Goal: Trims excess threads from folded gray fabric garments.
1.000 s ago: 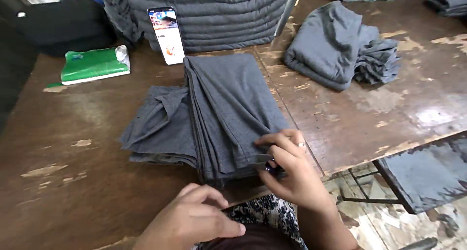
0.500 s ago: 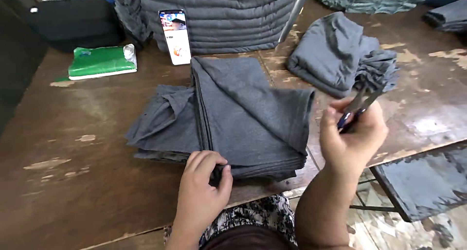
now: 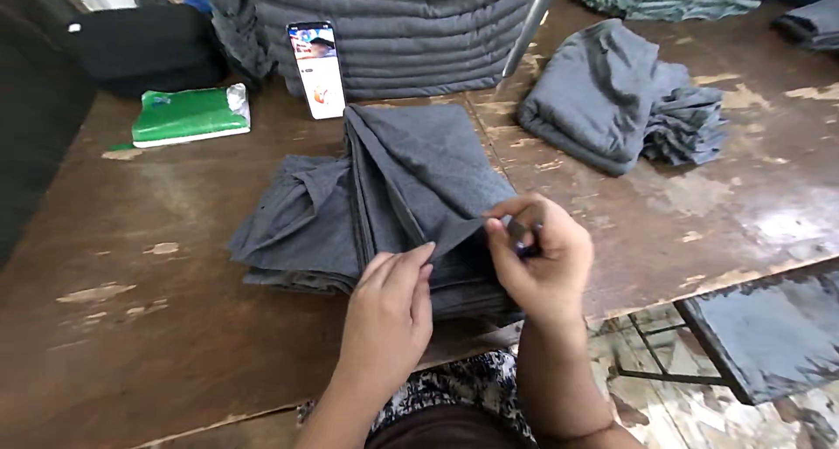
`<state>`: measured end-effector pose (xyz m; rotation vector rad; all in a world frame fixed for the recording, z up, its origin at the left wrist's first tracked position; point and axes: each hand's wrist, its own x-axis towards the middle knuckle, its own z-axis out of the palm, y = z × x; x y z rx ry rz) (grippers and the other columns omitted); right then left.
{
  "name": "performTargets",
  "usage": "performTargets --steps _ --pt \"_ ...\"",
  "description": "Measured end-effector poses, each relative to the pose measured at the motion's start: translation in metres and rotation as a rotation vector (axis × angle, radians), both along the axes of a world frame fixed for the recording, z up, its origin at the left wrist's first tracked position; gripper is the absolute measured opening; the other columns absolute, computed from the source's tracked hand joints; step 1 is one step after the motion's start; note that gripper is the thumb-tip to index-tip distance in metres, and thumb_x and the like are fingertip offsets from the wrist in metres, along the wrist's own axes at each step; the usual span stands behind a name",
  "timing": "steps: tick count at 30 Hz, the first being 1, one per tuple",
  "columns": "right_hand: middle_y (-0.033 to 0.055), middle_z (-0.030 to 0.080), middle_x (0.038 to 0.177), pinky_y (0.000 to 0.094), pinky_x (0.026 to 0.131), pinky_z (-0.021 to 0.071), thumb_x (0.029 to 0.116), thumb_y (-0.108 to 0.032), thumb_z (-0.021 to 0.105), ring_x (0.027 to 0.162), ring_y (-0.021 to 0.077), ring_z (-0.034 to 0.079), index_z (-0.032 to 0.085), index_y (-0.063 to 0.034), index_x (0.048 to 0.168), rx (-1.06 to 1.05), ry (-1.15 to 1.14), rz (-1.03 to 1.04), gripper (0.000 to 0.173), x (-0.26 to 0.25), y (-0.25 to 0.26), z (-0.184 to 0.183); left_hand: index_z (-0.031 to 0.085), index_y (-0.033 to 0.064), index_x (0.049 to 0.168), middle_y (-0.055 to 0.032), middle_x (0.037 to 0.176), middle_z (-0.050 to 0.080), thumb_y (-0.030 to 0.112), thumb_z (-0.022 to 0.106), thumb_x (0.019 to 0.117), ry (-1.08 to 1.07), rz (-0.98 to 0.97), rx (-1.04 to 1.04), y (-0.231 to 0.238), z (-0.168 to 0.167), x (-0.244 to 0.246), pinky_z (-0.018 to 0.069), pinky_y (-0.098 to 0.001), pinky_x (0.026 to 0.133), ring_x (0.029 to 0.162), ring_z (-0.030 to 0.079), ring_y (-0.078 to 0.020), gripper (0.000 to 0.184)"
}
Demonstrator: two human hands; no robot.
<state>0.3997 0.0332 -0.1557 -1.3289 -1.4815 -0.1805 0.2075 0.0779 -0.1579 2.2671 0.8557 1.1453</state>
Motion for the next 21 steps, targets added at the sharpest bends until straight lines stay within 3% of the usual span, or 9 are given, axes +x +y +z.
performTargets --steps 2,3,5,7,11,14,16,21 --pt "0.0069 0.062 0.086 0.0270 0.056 0.0469 0.0841 -0.003 0.063 0.066 0.0108 0.055 0.064 -0.0018 0.088 -0.157 -0.019 -0.050 0.005 -0.005 0.006 -0.012 0.060 -0.0034 0.132 -0.0026 0.099 0.073 0.005 0.055 0.1015 -0.281 -0.172 -0.313 -0.001 0.005 0.006 0.0562 -0.0157 0.076 0.083 0.067 -0.0004 0.032" --pt "0.0061 0.062 0.084 0.0303 0.053 0.0475 0.0825 -0.005 0.062 0.065 0.0123 0.056 0.063 -0.0039 0.086 -0.224 -0.016 -0.035 0.003 -0.007 0.006 -0.018 0.053 -0.0004 0.137 -0.0005 0.102 0.072 0.001 0.053 0.1010 -0.421 -0.253 -0.490 -0.001 0.008 0.007 0.0578 -0.0180 0.075 0.084 0.068 -0.0014 0.036" --pt "0.0050 0.060 0.084 0.0250 0.055 0.0462 0.0845 -0.008 0.062 0.067 0.0090 0.055 0.059 -0.0054 0.081 -0.218 0.040 0.035 0.005 -0.006 0.001 -0.026 0.050 0.0088 0.138 -0.0021 0.106 0.073 -0.004 0.051 0.0977 -0.684 -0.372 -0.796 -0.001 0.007 0.008 0.0602 -0.0253 0.080 0.088 0.071 -0.0080 0.043" --pt "0.0036 0.058 0.085 0.0176 0.060 0.0452 0.0878 -0.012 0.067 0.071 0.0042 0.054 0.056 -0.0061 0.079 -0.164 0.142 0.131 0.015 -0.002 -0.006 -0.029 0.054 0.0141 0.134 -0.0053 0.111 0.072 -0.009 0.053 0.0920 -0.869 -0.416 -0.933 -0.002 0.001 0.009 0.0592 -0.0317 0.089 0.096 0.071 -0.0128 0.048" --pt "0.0024 0.061 0.086 0.0145 0.064 0.0454 0.0905 -0.020 0.072 0.073 0.0001 0.054 0.058 -0.0046 0.088 -0.123 0.270 0.278 0.022 -0.007 -0.016 -0.033 0.063 0.0163 0.130 -0.0040 0.118 0.072 -0.006 0.063 0.0899 -0.928 -0.470 -0.832 -0.006 -0.017 0.010 0.0549 -0.0338 0.099 0.109 0.069 -0.0134 0.046" --pt "0.0037 0.068 0.107 0.0210 0.080 0.0546 0.0889 -0.024 0.078 0.095 0.0061 0.065 0.053 -0.0110 0.096 -0.035 0.319 0.305 0.029 -0.022 -0.018 -0.029 0.064 0.0143 0.132 -0.0025 0.121 0.071 0.001 0.065 0.0936 -0.887 -0.524 -0.744 -0.007 -0.027 0.007 0.0550 -0.0300 0.098 0.110 0.068 -0.0113 0.041" --pt "0.0044 0.069 0.114 0.0252 0.086 0.0562 0.0875 -0.024 0.081 0.104 0.0102 0.067 0.052 -0.0132 0.099 0.036 0.317 0.274 0.033 -0.033 -0.017 -0.025 0.064 0.0127 0.135 -0.0020 0.123 0.071 0.004 0.064 0.0964 -0.875 -0.552 -0.715 -0.007 -0.030 0.006 0.0549 -0.0289 0.097 0.110 0.068 -0.0103 0.039" --pt "0.0054 0.072 0.097 0.0258 0.080 0.0602 0.0869 -0.012 0.081 0.092 0.0121 0.071 0.051 -0.0094 0.092 0.167 0.246 0.119 0.031 -0.050 -0.010 -0.019 0.062 0.0097 0.135 -0.0021 0.119 0.072 0.006 0.063 0.0984 -0.843 -0.546 -0.644 -0.009 -0.032 0.007 0.0558 -0.0272 0.094 0.105 0.068 -0.0090 0.037"
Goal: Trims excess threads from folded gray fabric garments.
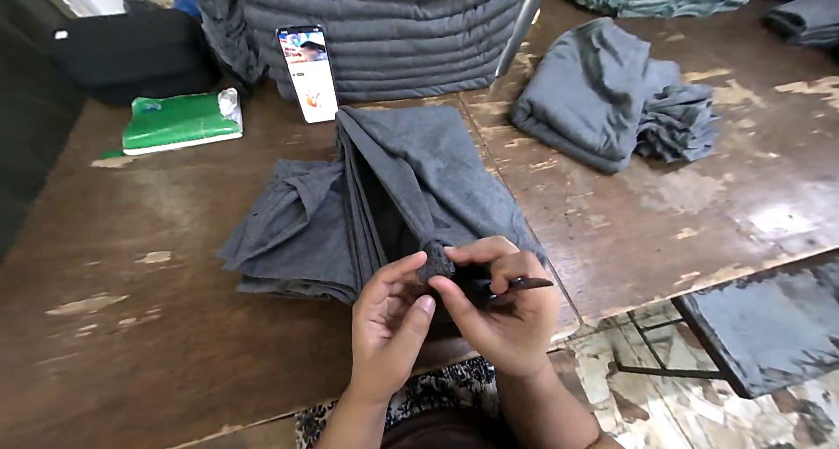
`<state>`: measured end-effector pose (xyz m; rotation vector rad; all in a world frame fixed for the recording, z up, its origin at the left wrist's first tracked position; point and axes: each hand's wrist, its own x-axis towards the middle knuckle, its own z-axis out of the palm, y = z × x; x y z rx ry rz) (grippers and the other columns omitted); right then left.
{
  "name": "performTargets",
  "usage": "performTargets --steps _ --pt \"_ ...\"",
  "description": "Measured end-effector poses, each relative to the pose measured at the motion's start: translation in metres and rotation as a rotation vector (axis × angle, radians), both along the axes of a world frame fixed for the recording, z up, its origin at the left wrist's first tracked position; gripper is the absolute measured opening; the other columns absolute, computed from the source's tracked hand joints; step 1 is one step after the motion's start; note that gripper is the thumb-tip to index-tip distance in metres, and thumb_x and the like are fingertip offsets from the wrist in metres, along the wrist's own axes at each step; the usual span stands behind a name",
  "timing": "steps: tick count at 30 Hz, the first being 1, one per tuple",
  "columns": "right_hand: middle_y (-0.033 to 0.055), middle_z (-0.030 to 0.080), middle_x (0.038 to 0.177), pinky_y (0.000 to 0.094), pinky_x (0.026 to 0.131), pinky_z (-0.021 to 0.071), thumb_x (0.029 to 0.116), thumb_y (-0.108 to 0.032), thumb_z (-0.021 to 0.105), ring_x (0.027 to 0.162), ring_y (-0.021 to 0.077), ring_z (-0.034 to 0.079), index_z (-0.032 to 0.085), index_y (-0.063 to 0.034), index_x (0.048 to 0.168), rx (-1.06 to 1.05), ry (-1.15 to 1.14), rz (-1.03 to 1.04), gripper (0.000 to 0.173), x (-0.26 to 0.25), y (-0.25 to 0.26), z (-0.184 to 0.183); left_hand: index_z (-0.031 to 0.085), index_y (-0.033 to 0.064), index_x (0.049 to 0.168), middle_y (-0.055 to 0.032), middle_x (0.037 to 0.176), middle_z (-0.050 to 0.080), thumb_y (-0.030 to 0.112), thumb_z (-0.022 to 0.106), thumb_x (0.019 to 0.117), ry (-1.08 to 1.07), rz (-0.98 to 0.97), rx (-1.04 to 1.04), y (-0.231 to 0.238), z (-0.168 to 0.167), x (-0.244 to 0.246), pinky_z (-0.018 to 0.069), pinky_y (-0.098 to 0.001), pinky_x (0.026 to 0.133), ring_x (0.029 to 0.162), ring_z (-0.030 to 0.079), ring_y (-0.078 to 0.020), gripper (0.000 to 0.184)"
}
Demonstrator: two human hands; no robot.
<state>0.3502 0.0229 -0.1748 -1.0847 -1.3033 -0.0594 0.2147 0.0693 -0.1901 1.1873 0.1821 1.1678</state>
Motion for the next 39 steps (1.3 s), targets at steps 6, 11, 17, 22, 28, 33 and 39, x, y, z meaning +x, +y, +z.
performTargets --steps 6,11,17,22,28,33,39 --pt "0.0024 0.073 0.089 0.0204 0.076 0.0589 0.0894 -0.004 0.076 0.085 0.0077 0.071 0.055 -0.0094 0.094 0.011 0.115 0.161 0.022 0.001 -0.009 0.000 0.062 0.0120 0.123 0.0002 0.104 0.074 0.009 0.066 0.0983 0.029 0.132 -0.050 -0.002 0.004 0.008 0.0586 -0.0256 0.087 0.093 0.070 -0.0070 0.026" --pt "0.0006 0.058 0.083 0.0252 0.076 0.0484 0.0996 -0.039 0.066 0.078 0.0057 0.055 0.055 -0.0082 0.093 -0.300 -0.095 0.135 0.034 0.030 -0.024 -0.004 0.055 0.0151 0.127 0.0000 0.107 0.074 0.011 0.064 0.1002 0.076 0.118 -0.128 -0.002 0.008 0.005 0.0586 -0.0301 0.092 0.097 0.071 -0.0099 0.029" --pt "-0.0006 0.045 0.060 0.0323 0.059 0.0349 0.1049 -0.054 0.046 0.056 0.0122 0.044 0.054 -0.0112 0.077 -0.547 -0.470 -0.049 0.052 0.034 -0.037 0.002 0.048 0.0182 0.135 -0.0002 0.107 0.074 0.007 0.062 0.1004 0.027 0.105 -0.194 -0.003 0.011 0.008 0.0571 -0.0320 0.096 0.099 0.072 -0.0113 0.039" --pt "-0.0008 0.043 0.058 0.0322 0.057 0.0347 0.1059 -0.055 0.042 0.054 0.0127 0.044 0.053 -0.0113 0.076 -0.536 -0.490 -0.088 0.054 0.030 -0.033 0.003 0.046 0.0180 0.136 0.0006 0.108 0.074 0.004 0.061 0.1001 0.029 0.110 -0.172 -0.005 0.010 0.009 0.0570 -0.0314 0.095 0.099 0.071 -0.0108 0.042" --pt "0.0008 0.046 0.058 0.0345 0.058 0.0383 0.1068 -0.055 0.039 0.055 0.0150 0.048 0.056 -0.0100 0.078 -0.534 -0.485 -0.114 0.056 0.022 -0.031 0.003 0.048 0.0165 0.136 -0.0001 0.113 0.073 0.003 0.061 0.0996 0.038 0.129 -0.092 -0.007 0.005 0.013 0.0575 -0.0293 0.094 0.101 0.071 -0.0108 0.041" --pt "0.0013 0.050 0.059 0.0349 0.058 0.0393 0.1079 -0.053 0.036 0.055 0.0153 0.051 0.058 -0.0100 0.078 -0.546 -0.484 -0.146 0.057 0.018 -0.031 0.004 0.053 0.0162 0.133 0.0004 0.114 0.072 0.004 0.064 0.0986 0.039 0.161 -0.060 -0.007 0.003 0.014 0.0581 -0.0279 0.092 0.100 0.071 -0.0099 0.039" --pt "0.0011 0.049 0.057 0.0348 0.058 0.0375 0.1088 -0.051 0.035 0.054 0.0152 0.050 0.057 -0.0108 0.076 -0.540 -0.488 -0.158 0.057 0.018 -0.030 0.002 0.054 0.0158 0.133 0.0006 0.114 0.072 0.004 0.064 0.0984 0.057 0.184 -0.066 -0.007 0.002 0.014 0.0585 -0.0283 0.092 0.100 0.071 -0.0098 0.038"
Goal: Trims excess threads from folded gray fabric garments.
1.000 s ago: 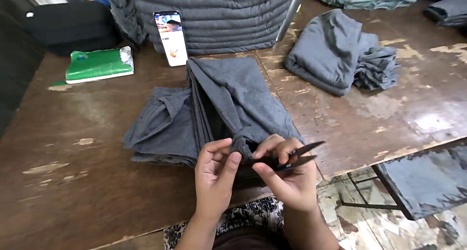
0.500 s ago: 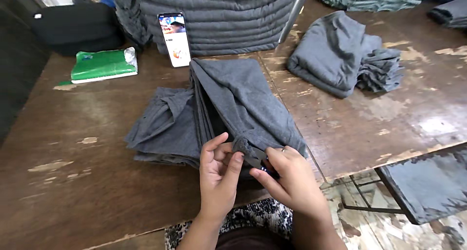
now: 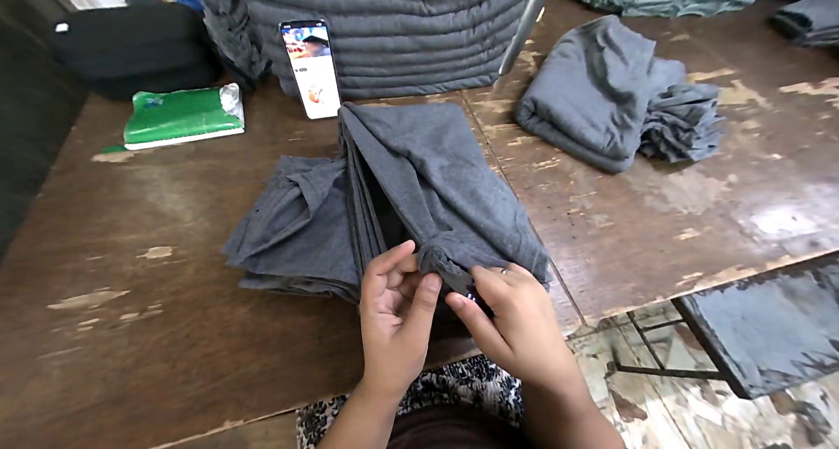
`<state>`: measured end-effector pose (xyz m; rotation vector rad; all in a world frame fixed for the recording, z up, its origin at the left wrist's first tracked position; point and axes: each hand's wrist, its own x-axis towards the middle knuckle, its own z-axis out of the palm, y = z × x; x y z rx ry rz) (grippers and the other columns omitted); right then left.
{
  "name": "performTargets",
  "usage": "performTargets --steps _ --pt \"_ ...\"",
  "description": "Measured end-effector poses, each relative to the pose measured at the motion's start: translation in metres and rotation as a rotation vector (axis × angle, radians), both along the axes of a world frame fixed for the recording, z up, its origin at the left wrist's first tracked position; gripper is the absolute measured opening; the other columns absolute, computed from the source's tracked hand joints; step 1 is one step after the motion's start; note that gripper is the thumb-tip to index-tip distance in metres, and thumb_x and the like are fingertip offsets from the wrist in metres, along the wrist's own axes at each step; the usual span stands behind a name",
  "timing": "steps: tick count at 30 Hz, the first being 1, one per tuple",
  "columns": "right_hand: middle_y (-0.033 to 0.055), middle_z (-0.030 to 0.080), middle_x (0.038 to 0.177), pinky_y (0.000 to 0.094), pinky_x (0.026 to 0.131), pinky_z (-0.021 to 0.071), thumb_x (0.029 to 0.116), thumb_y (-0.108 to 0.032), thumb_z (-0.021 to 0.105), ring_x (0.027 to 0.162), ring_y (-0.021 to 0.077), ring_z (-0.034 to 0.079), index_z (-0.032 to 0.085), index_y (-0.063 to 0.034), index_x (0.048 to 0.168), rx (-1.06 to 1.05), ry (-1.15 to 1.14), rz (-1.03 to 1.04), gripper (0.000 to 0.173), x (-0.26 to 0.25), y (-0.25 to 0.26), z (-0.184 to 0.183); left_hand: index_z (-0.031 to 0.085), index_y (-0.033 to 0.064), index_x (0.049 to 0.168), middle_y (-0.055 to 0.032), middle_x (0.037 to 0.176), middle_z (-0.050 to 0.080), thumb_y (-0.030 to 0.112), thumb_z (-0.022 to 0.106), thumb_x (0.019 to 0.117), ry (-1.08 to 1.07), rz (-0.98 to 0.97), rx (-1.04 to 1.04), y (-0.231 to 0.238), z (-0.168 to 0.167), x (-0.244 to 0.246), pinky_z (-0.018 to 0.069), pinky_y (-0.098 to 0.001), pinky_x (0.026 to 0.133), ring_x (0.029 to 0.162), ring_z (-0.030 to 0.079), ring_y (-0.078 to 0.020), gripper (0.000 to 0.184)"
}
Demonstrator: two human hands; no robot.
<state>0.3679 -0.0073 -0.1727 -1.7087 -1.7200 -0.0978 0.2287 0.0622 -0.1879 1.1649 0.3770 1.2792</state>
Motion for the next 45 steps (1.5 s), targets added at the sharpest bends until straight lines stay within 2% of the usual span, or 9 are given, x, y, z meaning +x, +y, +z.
performTargets --steps 10,23,27,29,34,36,38,41,45 --pt "0.0011 0.046 0.057 0.0343 0.057 0.0371 0.1075 -0.054 0.038 0.053 0.0150 0.047 0.054 -0.0106 0.074 0.001 0.015 0.014 0.057 0.002 -0.002 -0.001 0.052 0.0175 0.134 0.0022 0.112 0.072 0.003 0.064 0.0982 -0.020 -0.004 -0.013 0.000 0.001 0.000 0.0577 -0.0275 0.093 0.100 0.070 -0.0087 0.041" --pt "0.0018 0.050 0.056 0.0350 0.058 0.0380 0.1092 -0.046 0.037 0.053 0.0152 0.050 0.058 -0.0102 0.074 0.028 0.016 0.001 0.055 0.000 0.000 -0.003 0.062 0.0145 0.132 0.0052 0.112 0.073 0.001 0.065 0.0968 0.059 0.072 0.138 -0.003 -0.004 0.002 0.0587 -0.0225 0.086 0.095 0.069 -0.0037 0.038" --pt "0.0039 0.052 0.065 0.0346 0.066 0.0389 0.1069 -0.049 0.046 0.062 0.0171 0.051 0.057 -0.0097 0.080 0.113 0.004 0.228 0.049 0.013 -0.004 -0.010 0.066 0.0111 0.132 0.0055 0.111 0.073 0.009 0.068 0.0973 0.015 -0.018 0.061 0.001 0.001 -0.001 0.0580 -0.0207 0.086 0.094 0.068 -0.0019 0.034" --pt "0.0045 0.052 0.068 0.0334 0.069 0.0387 0.1048 -0.049 0.052 0.066 0.0166 0.050 0.056 -0.0095 0.082 0.159 0.079 0.295 0.046 0.017 -0.007 -0.014 0.070 0.0091 0.123 0.0048 0.104 0.073 0.010 0.068 0.0974 0.037 -0.018 0.012 0.004 0.004 -0.002 0.0581 -0.0215 0.083 0.089 0.068 -0.0023 0.025" --pt "0.0064 0.063 0.094 0.0199 0.078 0.0531 0.0980 -0.020 0.067 0.087 0.0075 0.062 0.053 -0.0065 0.096 0.289 0.340 0.264 0.020 0.017 -0.006 -0.012 0.066 0.0128 0.105 0.0016 0.096 0.070 0.016 0.058 0.1040 0.050 -0.017 -0.087 0.007 0.001 -0.006 0.0597 -0.0302 0.086 0.089 0.069 -0.0085 0.008" --pt "0.0110 0.068 0.108 0.0237 0.087 0.0557 0.0947 -0.013 0.069 0.101 0.0120 0.067 0.051 -0.0057 0.098 0.285 0.349 0.276 0.019 0.015 -0.003 -0.011 0.060 0.0147 0.106 0.0011 0.099 0.070 0.020 0.053 0.1067 0.018 -0.024 -0.102 0.004 -0.002 -0.008 0.0595 -0.0308 0.087 0.092 0.070 -0.0094 0.009" --pt "0.0144 0.070 0.112 0.0250 0.089 0.0551 0.0933 -0.012 0.068 0.104 0.0141 0.067 0.054 -0.0030 0.099 0.224 0.291 0.264 0.017 0.014 0.000 -0.010 0.059 0.0172 0.109 -0.0001 0.106 0.070 0.023 0.051 0.1073 -0.055 -0.059 -0.122 0.002 -0.004 -0.009 0.0591 -0.0315 0.090 0.098 0.071 -0.0111 0.009" --pt "0.0112 0.071 0.101 0.0212 0.086 0.0527 0.0925 -0.012 0.068 0.093 0.0114 0.065 0.066 0.0006 0.106 0.150 0.200 0.251 0.019 0.013 0.002 -0.011 0.061 0.0212 0.117 0.0004 0.109 0.071 0.023 0.058 0.1040 -0.154 -0.117 -0.149 0.003 -0.004 -0.011 0.0575 -0.0305 0.093 0.101 0.070 -0.0104 0.014" --pt "0.0085 0.071 0.092 0.0200 0.078 0.0528 0.0930 -0.007 0.069 0.087 0.0099 0.065 0.060 -0.0031 0.096 0.213 0.275 0.301 0.011 0.014 -0.003 -0.013 0.067 0.0222 0.131 0.0027 0.121 0.071 0.011 0.073 0.0927 -0.153 -0.170 -0.049 0.006 -0.009 -0.013 0.0556 -0.0270 0.098 0.108 0.068 -0.0077 0.040"
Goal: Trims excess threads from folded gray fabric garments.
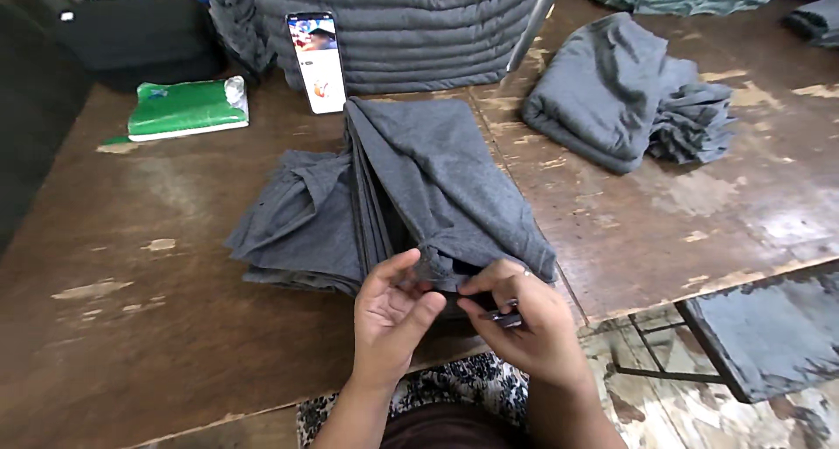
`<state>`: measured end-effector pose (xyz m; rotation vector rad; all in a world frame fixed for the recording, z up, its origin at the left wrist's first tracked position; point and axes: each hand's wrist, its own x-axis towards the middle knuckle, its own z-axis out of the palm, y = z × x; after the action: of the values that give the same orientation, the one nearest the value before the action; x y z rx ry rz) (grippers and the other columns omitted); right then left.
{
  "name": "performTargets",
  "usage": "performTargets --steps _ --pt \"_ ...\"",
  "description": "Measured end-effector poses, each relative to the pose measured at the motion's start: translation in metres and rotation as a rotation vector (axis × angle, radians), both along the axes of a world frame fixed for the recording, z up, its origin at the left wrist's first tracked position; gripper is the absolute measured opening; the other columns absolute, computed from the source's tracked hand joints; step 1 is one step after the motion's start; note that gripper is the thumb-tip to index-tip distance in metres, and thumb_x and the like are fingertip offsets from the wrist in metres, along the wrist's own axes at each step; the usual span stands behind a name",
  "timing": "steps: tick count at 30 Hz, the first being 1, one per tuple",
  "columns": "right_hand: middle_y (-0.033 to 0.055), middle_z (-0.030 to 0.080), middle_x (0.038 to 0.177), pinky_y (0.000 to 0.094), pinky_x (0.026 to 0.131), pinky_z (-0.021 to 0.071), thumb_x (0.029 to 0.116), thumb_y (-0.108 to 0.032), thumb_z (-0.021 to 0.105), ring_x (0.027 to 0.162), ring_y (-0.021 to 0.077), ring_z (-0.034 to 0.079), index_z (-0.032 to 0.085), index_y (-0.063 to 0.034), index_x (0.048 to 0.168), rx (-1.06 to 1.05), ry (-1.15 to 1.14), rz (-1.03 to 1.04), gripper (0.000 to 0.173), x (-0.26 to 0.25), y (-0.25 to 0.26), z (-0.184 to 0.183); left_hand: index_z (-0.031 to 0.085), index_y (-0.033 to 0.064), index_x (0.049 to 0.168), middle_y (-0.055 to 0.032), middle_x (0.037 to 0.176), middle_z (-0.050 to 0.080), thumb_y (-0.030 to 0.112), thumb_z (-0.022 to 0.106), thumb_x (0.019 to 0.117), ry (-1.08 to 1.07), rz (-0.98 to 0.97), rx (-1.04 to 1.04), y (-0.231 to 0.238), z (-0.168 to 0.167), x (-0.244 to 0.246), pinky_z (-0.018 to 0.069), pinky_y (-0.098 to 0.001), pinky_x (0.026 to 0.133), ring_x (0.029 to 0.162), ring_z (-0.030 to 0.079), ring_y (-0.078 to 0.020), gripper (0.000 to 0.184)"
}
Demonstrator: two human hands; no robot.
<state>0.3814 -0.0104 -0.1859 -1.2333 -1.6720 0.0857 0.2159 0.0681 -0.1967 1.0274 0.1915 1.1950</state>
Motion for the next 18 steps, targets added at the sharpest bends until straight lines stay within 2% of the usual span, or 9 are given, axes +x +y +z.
performTargets --steps 3,5,8,12,18 --pt "0.0055 0.069 0.090 0.0233 0.079 0.0516 0.0986 -0.017 0.065 0.087 0.0095 0.064 0.058 -0.0065 0.096 0.000 0.036 -0.007 0.013 0.004 -0.003 0.001 0.076 0.0163 0.118 0.0011 0.122 0.070 -0.001 0.077 0.0865 0.075 0.121 0.007 -0.003 0.002 0.006 0.0602 -0.0240 0.088 0.101 0.070 -0.0074 0.035" --pt "0.0052 0.067 0.089 0.0238 0.079 0.0486 0.1009 -0.024 0.062 0.085 0.0088 0.061 0.058 -0.0062 0.097 -0.025 0.036 -0.033 0.019 0.007 -0.004 0.002 0.079 0.0126 0.107 0.0006 0.120 0.070 0.000 0.077 0.0867 0.140 0.217 -0.008 -0.006 0.003 0.009 0.0609 -0.0228 0.085 0.099 0.070 -0.0071 0.024" --pt "0.0083 0.065 0.096 0.0208 0.081 0.0491 0.1001 -0.025 0.064 0.089 0.0078 0.060 0.057 -0.0038 0.098 -0.029 0.065 -0.031 0.023 0.010 -0.001 0.001 0.079 0.0112 0.098 0.0012 0.115 0.070 0.006 0.076 0.0902 0.166 0.267 0.006 -0.005 0.004 0.011 0.0595 -0.0193 0.083 0.099 0.068 -0.0049 0.010" --pt "0.0116 0.070 0.112 0.0237 0.089 0.0548 0.0972 -0.019 0.069 0.104 0.0116 0.067 0.055 -0.0043 0.101 0.023 0.156 -0.005 0.020 0.001 0.005 -0.001 0.079 0.0136 0.096 0.0022 0.113 0.071 0.011 0.076 0.0908 0.149 0.252 0.000 -0.006 0.004 0.010 0.0597 -0.0200 0.081 0.097 0.069 -0.0044 0.007" --pt "0.0112 0.075 0.103 0.0268 0.084 0.0595 0.0909 -0.009 0.076 0.097 0.0148 0.072 0.055 -0.0046 0.094 0.155 0.217 -0.068 0.022 -0.018 0.019 0.001 0.079 0.0154 0.099 0.0003 0.117 0.070 0.010 0.075 0.0915 0.123 0.209 0.019 -0.007 0.002 0.008 0.0599 -0.0218 0.082 0.098 0.069 -0.0069 0.010"
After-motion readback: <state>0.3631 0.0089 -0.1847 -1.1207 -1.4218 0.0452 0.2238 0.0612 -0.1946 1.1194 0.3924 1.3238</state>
